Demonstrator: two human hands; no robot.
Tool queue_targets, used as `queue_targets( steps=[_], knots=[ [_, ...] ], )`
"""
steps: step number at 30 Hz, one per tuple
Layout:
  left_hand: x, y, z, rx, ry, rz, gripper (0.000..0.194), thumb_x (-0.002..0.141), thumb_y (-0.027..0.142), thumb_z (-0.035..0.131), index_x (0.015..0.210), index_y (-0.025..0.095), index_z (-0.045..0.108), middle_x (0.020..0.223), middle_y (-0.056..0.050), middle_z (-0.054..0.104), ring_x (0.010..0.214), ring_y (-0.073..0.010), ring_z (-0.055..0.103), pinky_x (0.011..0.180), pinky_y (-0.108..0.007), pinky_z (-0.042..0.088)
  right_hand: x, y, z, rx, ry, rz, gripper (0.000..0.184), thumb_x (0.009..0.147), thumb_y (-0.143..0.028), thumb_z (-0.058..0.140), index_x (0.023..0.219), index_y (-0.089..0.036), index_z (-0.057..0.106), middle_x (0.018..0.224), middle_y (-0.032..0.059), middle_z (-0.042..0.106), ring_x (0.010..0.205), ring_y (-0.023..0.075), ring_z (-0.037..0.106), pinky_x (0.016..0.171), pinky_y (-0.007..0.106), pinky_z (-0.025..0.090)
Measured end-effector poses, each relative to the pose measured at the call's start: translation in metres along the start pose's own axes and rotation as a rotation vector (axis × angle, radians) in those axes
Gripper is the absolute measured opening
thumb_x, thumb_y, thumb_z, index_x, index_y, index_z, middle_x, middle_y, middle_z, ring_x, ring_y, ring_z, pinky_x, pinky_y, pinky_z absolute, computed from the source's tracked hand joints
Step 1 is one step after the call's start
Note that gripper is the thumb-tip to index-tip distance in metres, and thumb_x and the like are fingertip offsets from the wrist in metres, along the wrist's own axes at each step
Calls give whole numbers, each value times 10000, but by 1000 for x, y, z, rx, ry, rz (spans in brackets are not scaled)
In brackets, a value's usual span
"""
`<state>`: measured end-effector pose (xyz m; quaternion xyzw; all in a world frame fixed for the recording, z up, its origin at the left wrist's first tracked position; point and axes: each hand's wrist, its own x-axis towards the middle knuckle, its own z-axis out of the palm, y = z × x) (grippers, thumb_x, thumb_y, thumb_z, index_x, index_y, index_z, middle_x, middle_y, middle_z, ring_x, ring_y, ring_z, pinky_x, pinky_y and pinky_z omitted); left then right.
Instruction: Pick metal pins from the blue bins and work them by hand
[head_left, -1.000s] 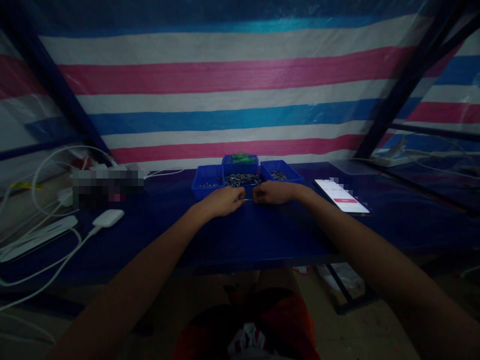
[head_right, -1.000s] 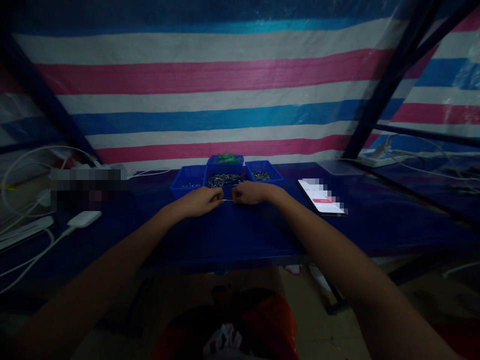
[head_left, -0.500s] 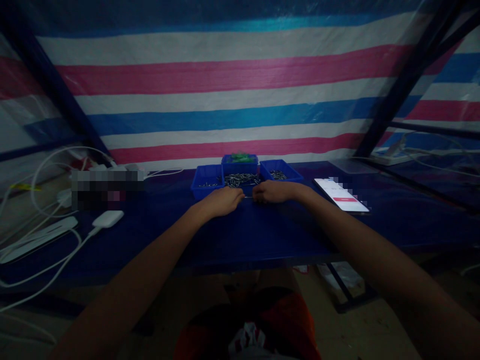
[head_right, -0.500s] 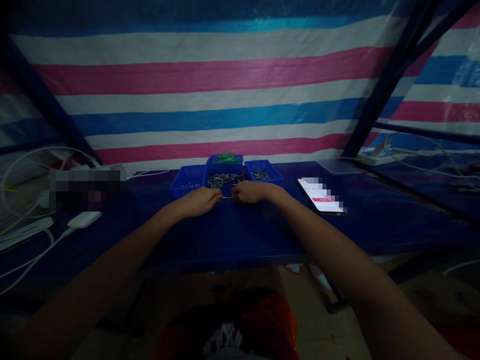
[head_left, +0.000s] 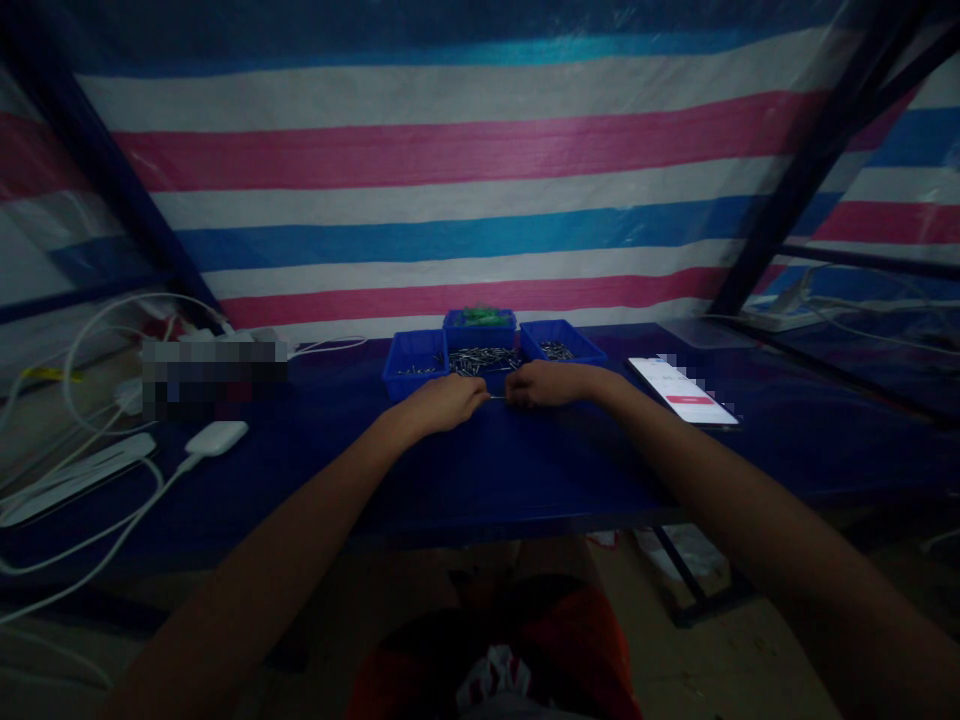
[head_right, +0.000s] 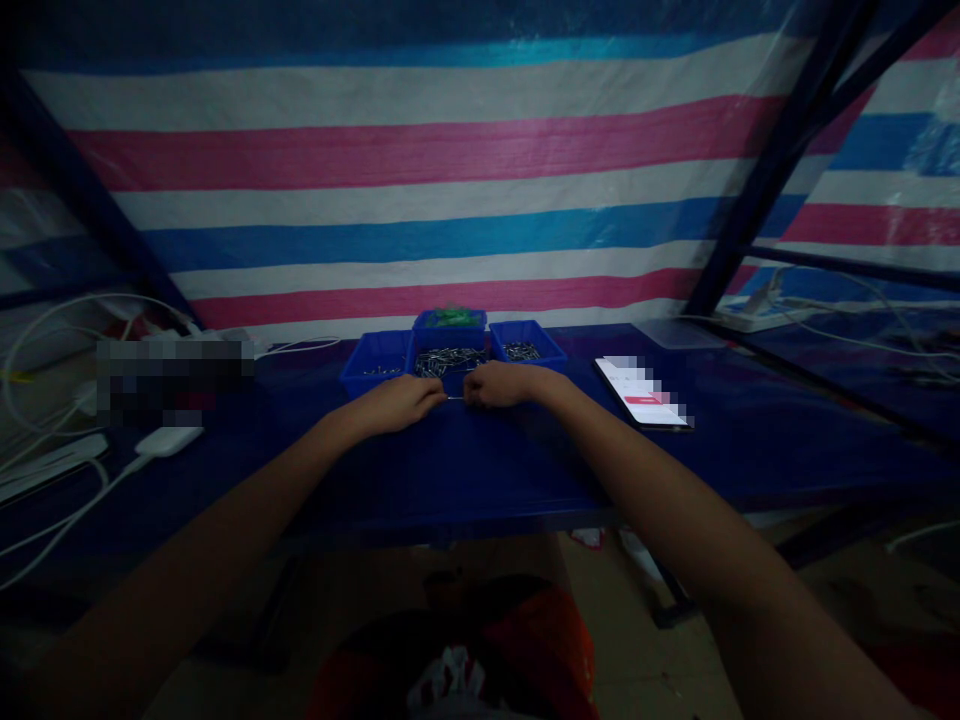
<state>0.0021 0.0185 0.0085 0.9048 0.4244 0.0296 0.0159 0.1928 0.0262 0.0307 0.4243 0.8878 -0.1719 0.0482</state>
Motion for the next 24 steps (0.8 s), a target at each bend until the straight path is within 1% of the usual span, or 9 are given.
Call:
queue_targets(
  steps=[7,12,18,24],
  knots=[
    [-1,1,-2,-64,-6,3,210,857,338,406,905,188,545,756,-28,602,625,-136,521,525,-236,315,1,1,0,-42,15,-8,147,778,-183,477,838,-133,601,756,34,629,643,107,536,570,199,363],
    [-1,2,-2,-91,-5,6,136,815,301,475,885,194,522,741,-5,590,604,-120,503,498,-226,281,2,2,1,-61,25,-2,132,769,-242,525,821,-139,590,729,24,609,625,110,517,544,207,345],
    [-1,2,-3,-100,-17,14,92,801,252,478,873,199,499,744,2,585,592,-112,489,498,-235,269,4,3,2,-61,42,-7,117,755,-241,552,811,-141,576,701,13,585,607,106,501,535,212,333],
    [-1,3,-3,-102,-13,17,66,799,238,477,852,199,485,722,3,572,583,-112,479,491,-237,258,3,1,1,-67,52,-5,111,741,-243,569,795,-146,569,683,10,573,602,112,500,529,219,332]
  ],
)
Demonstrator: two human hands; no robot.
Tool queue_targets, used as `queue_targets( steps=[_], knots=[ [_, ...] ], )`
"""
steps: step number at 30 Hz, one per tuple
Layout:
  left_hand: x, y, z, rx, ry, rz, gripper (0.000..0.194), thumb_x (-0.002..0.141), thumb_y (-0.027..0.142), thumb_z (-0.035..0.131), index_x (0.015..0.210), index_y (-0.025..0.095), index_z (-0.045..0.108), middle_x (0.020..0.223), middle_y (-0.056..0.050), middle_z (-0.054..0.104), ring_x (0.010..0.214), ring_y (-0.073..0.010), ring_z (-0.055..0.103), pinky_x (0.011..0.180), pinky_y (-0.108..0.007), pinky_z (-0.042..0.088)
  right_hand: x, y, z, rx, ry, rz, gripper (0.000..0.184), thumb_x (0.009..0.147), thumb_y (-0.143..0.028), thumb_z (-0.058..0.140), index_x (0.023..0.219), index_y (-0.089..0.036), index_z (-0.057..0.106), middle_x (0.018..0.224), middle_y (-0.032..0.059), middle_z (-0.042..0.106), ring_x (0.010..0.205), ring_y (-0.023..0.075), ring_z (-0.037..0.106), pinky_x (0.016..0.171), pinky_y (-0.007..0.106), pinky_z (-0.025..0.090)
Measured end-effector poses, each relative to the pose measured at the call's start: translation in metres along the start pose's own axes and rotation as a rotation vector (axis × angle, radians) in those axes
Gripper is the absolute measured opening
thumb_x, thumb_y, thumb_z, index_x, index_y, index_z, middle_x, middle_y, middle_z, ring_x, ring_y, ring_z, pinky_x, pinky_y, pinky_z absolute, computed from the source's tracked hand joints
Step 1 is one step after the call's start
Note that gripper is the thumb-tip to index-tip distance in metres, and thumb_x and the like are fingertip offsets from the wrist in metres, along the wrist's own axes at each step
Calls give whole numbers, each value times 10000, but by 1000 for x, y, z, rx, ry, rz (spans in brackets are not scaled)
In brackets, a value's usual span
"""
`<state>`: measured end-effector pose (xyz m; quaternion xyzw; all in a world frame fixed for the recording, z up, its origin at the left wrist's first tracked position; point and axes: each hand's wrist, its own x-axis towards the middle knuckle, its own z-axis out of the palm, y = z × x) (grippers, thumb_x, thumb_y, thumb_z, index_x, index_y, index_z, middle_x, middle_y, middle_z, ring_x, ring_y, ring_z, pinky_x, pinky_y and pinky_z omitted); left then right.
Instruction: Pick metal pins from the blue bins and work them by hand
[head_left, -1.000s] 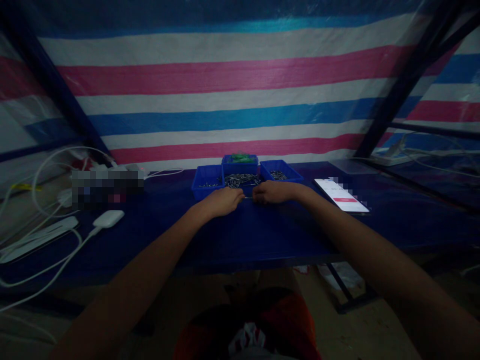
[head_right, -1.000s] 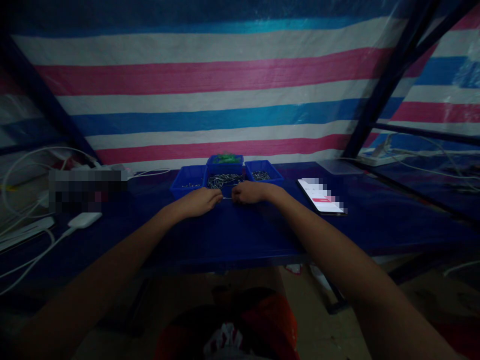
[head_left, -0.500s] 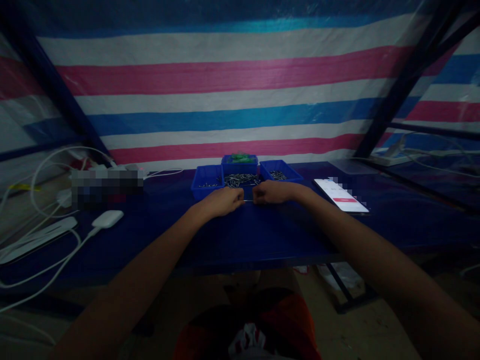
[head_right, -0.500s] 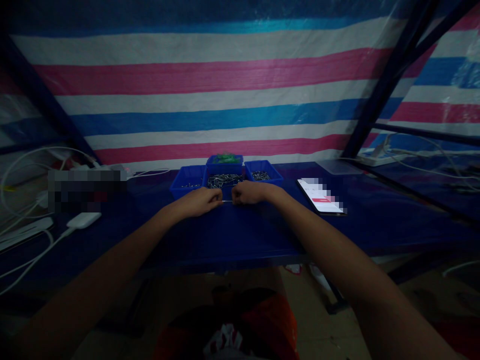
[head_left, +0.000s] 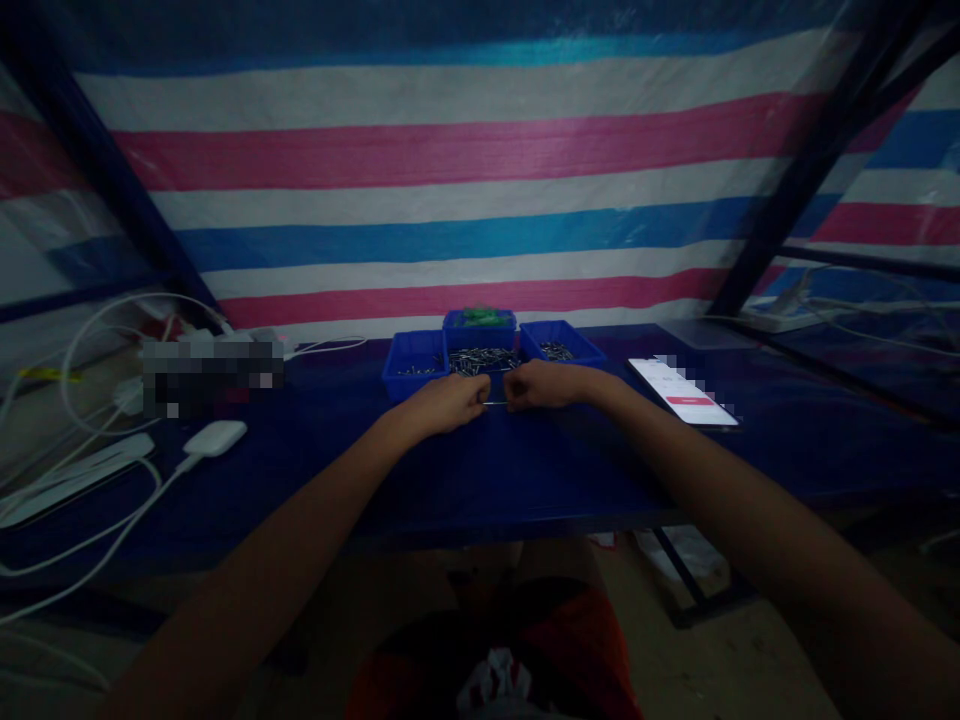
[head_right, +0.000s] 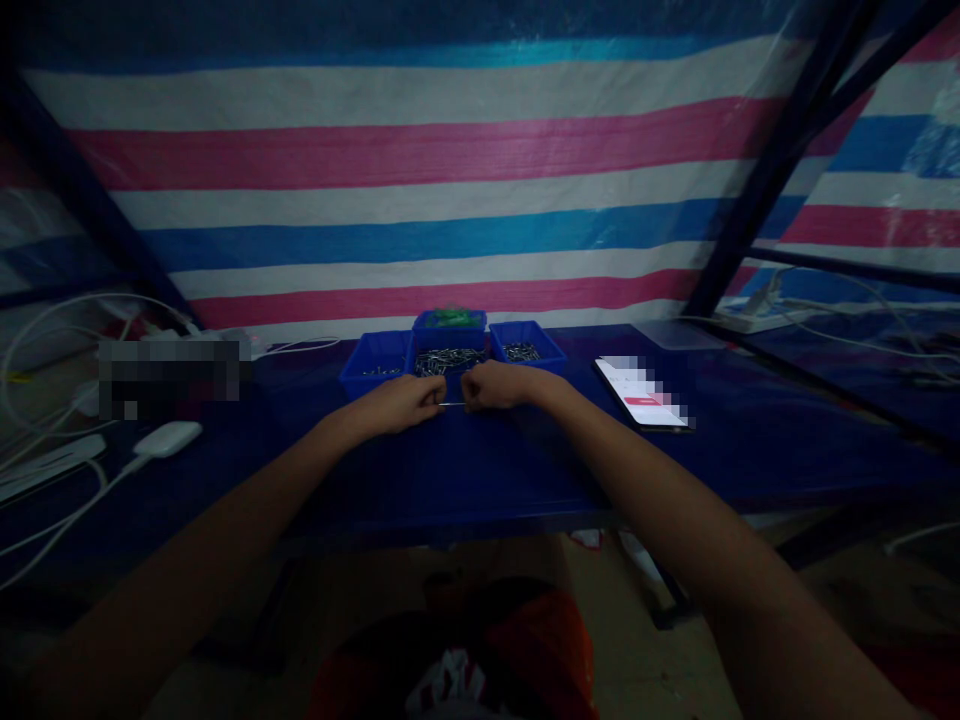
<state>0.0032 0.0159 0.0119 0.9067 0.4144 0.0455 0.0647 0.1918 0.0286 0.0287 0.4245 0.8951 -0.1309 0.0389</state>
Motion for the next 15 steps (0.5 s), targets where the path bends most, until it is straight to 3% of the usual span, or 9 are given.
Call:
queue_targets(
  steps=[15],
  knots=[
    [-1,-1,0,32,15,10,100,812,279,461,859,199,499,747,-1,577,617,-124,503,503,-236,276,-2,-2,-1,-22,9,4,124,747,-267,559,785,-149,572,695,21,590,617,119,516,538,221,337]
  ],
)
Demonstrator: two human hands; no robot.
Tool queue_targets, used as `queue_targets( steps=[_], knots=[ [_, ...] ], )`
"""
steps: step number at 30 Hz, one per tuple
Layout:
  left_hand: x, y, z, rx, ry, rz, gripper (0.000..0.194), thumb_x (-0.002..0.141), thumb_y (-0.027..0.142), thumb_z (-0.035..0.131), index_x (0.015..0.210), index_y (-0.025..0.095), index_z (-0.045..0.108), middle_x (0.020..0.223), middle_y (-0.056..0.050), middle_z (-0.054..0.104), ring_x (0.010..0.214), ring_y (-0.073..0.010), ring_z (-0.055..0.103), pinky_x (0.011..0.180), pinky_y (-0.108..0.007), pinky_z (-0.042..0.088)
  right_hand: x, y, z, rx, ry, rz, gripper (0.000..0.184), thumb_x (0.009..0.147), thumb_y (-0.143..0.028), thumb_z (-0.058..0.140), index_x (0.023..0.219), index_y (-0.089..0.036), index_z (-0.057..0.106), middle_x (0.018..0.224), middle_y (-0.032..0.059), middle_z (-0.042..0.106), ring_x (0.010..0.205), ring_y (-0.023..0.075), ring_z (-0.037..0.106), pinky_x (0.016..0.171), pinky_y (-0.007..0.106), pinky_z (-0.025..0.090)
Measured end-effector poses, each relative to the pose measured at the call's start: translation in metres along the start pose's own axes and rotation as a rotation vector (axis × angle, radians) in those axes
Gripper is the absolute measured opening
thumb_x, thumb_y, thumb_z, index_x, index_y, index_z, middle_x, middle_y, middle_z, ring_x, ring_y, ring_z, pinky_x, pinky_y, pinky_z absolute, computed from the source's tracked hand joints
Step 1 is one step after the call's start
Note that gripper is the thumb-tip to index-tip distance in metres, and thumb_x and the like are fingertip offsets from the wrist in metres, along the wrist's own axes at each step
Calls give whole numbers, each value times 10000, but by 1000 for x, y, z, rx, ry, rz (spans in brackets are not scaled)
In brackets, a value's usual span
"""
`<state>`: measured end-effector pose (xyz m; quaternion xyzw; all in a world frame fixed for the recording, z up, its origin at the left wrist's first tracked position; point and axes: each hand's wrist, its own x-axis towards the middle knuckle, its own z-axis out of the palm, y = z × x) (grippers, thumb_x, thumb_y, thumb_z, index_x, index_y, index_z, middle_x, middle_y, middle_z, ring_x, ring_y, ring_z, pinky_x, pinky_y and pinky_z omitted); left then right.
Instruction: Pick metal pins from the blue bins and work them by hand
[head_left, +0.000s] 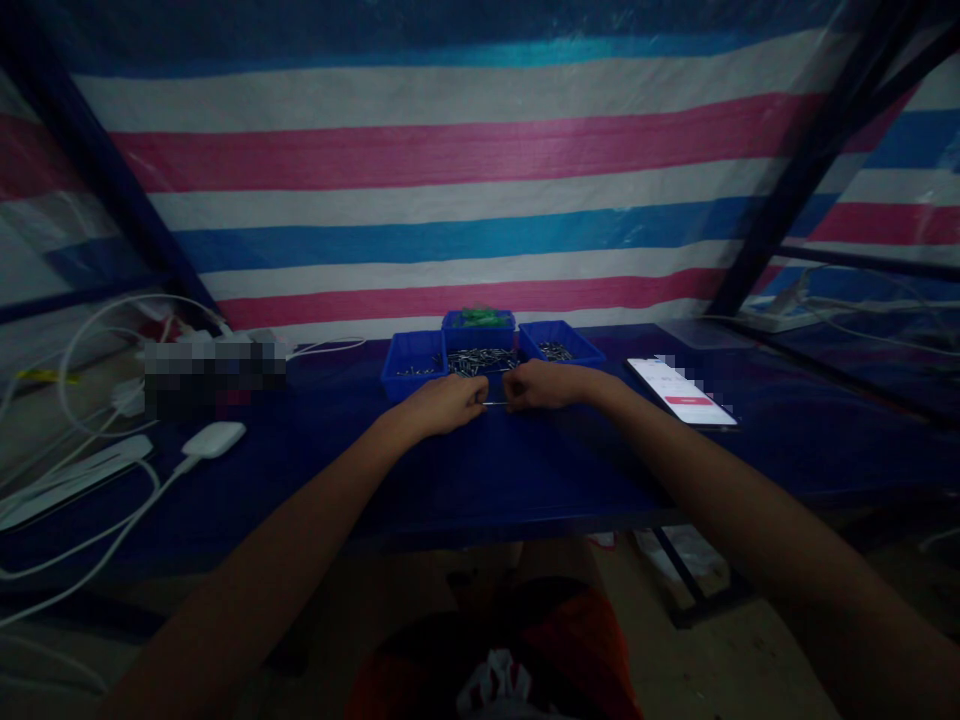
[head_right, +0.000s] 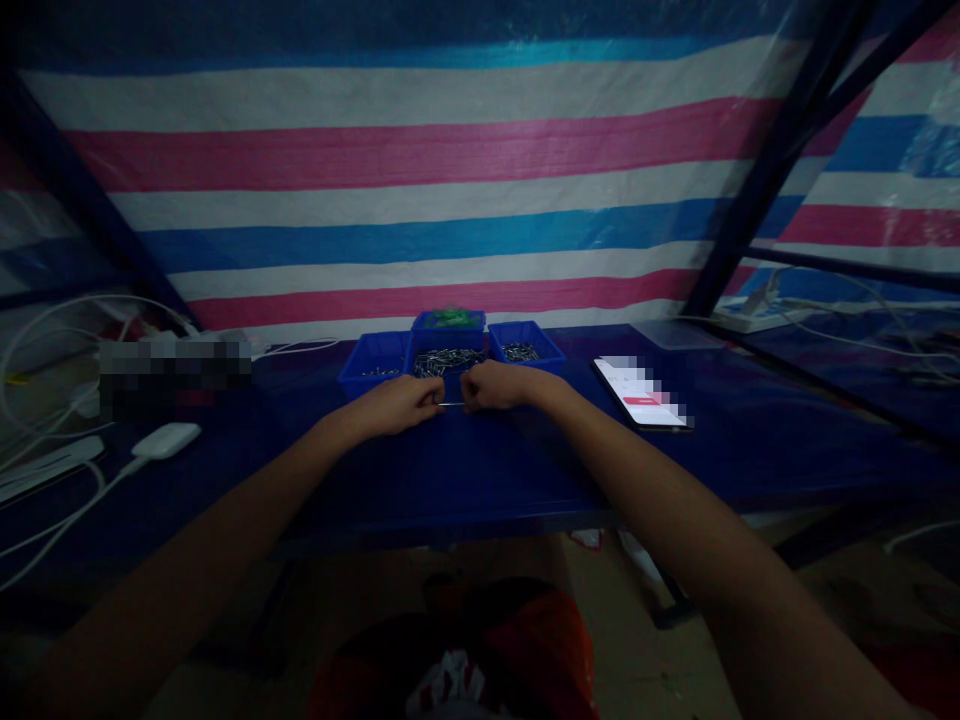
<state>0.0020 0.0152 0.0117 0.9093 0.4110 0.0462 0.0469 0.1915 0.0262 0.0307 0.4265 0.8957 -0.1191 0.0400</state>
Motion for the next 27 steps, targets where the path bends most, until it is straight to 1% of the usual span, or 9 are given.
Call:
queue_targets(
  steps=[11,18,27],
  knots=[
    [0,0,-1,14,-10,0,140,838,306,447,881,190,512,743,-16,589,624,-131,517,531,-244,309,0,2,1,-6,6,-13,137,764,-264,542,803,-141,586,709,30,605,615,116,521,539,217,338],
    [-1,0,-1,31,2,9,207,865,332,382,885,186,527,764,-33,599,639,-143,526,552,-253,332,-2,2,0,5,-3,-30,133,788,-230,508,819,-134,595,744,35,619,629,111,523,563,212,348],
    [1,-1,2,98,10,11,335,894,377,292,883,177,561,814,-74,618,728,-191,568,614,-290,385,-3,0,-1,18,-24,-33,145,783,-153,445,837,-149,580,750,30,618,635,110,528,570,207,350]
  ],
)
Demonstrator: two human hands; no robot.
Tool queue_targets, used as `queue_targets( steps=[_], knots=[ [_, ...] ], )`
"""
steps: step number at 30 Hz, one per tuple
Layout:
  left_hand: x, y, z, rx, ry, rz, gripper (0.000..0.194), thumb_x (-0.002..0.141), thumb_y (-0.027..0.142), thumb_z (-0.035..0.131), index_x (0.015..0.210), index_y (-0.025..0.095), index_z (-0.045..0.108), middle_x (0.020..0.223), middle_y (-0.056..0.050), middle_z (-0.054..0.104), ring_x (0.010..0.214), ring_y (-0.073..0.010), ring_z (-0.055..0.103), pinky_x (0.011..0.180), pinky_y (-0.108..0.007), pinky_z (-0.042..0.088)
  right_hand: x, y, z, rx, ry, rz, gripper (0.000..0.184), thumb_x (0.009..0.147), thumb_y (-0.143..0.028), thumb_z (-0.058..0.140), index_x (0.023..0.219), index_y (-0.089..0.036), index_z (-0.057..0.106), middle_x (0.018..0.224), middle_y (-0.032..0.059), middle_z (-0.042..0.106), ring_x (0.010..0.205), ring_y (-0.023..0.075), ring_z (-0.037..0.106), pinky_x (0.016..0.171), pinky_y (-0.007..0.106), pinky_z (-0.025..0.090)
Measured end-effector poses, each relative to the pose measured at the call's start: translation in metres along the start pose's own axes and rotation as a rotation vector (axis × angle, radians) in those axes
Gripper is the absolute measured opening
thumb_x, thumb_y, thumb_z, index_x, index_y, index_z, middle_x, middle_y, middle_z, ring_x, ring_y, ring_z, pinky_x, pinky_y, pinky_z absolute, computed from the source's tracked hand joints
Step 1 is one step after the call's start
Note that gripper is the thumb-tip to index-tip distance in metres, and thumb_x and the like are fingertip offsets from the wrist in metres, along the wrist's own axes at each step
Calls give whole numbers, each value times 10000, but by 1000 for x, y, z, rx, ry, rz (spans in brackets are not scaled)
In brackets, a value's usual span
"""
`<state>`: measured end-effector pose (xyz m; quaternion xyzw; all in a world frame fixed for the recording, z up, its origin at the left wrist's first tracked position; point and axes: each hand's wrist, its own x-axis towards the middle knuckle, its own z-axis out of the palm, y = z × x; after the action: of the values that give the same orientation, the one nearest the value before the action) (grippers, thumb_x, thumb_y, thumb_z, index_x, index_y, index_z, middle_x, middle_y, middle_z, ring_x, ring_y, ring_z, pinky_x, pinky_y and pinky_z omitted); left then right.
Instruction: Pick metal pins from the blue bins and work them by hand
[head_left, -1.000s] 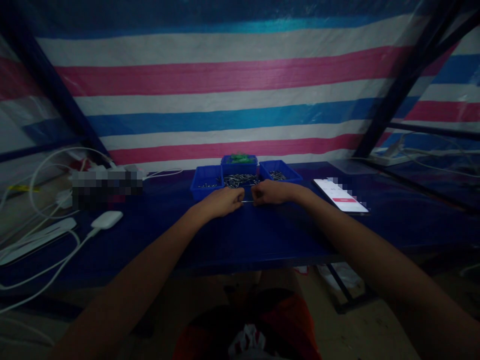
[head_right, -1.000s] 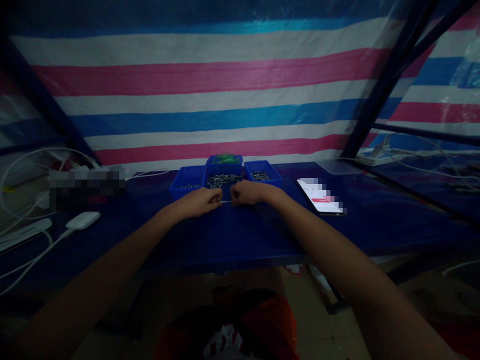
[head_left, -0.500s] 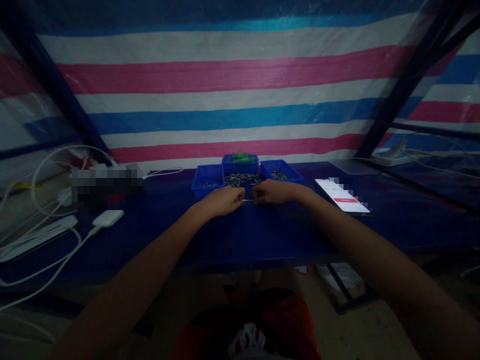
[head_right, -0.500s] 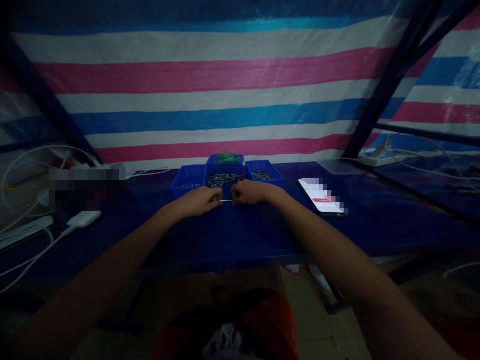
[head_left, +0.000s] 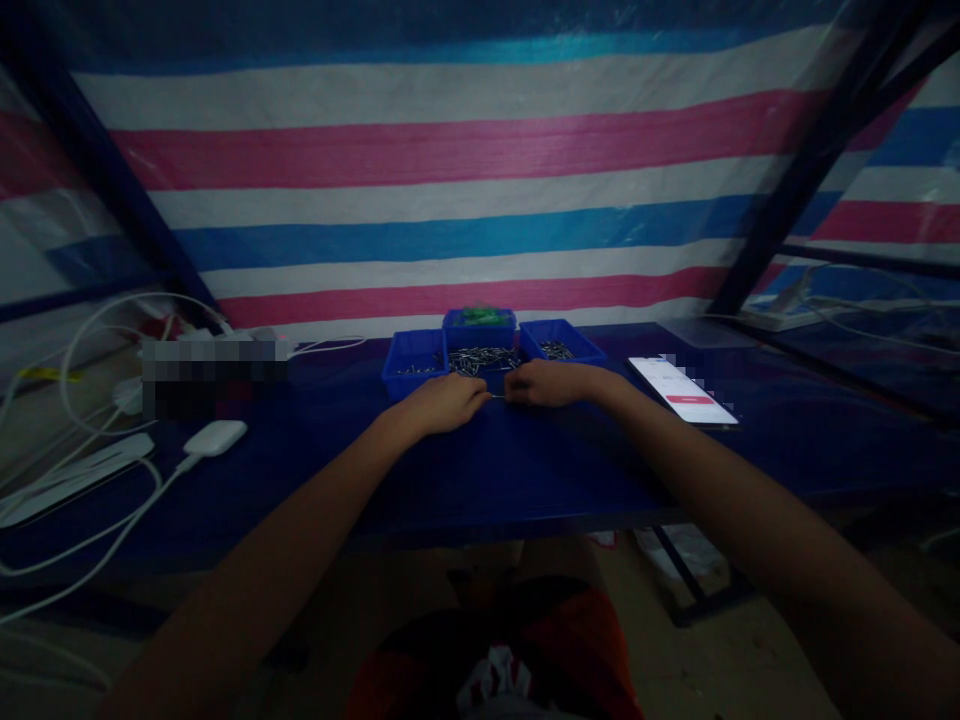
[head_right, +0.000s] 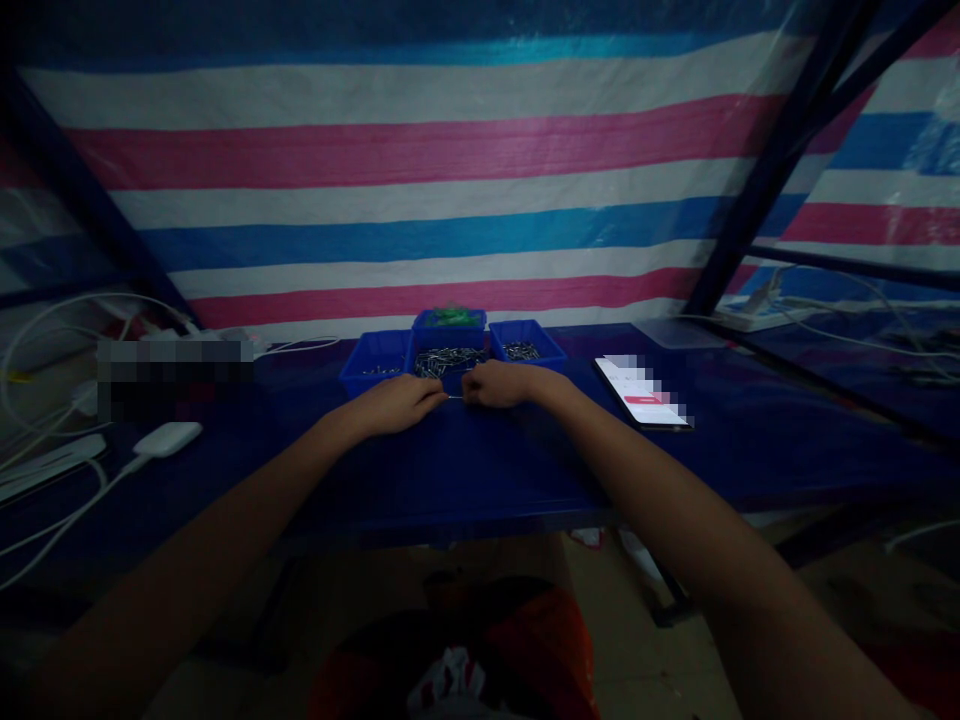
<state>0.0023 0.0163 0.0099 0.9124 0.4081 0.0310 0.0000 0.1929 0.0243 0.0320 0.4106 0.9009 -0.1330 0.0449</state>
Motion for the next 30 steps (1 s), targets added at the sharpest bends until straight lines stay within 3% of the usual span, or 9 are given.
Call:
queue_targets(
  steps=[30],
  knots=[
    [-1,2,-2,-19,-23,-37,329,860,382,318,814,178,572,726,-57,603,625,-162,536,546,-267,353,2,0,2,160,4,70,203,837,-181,363,751,-135,541,783,81,627,654,129,562,575,219,404]
  ],
)
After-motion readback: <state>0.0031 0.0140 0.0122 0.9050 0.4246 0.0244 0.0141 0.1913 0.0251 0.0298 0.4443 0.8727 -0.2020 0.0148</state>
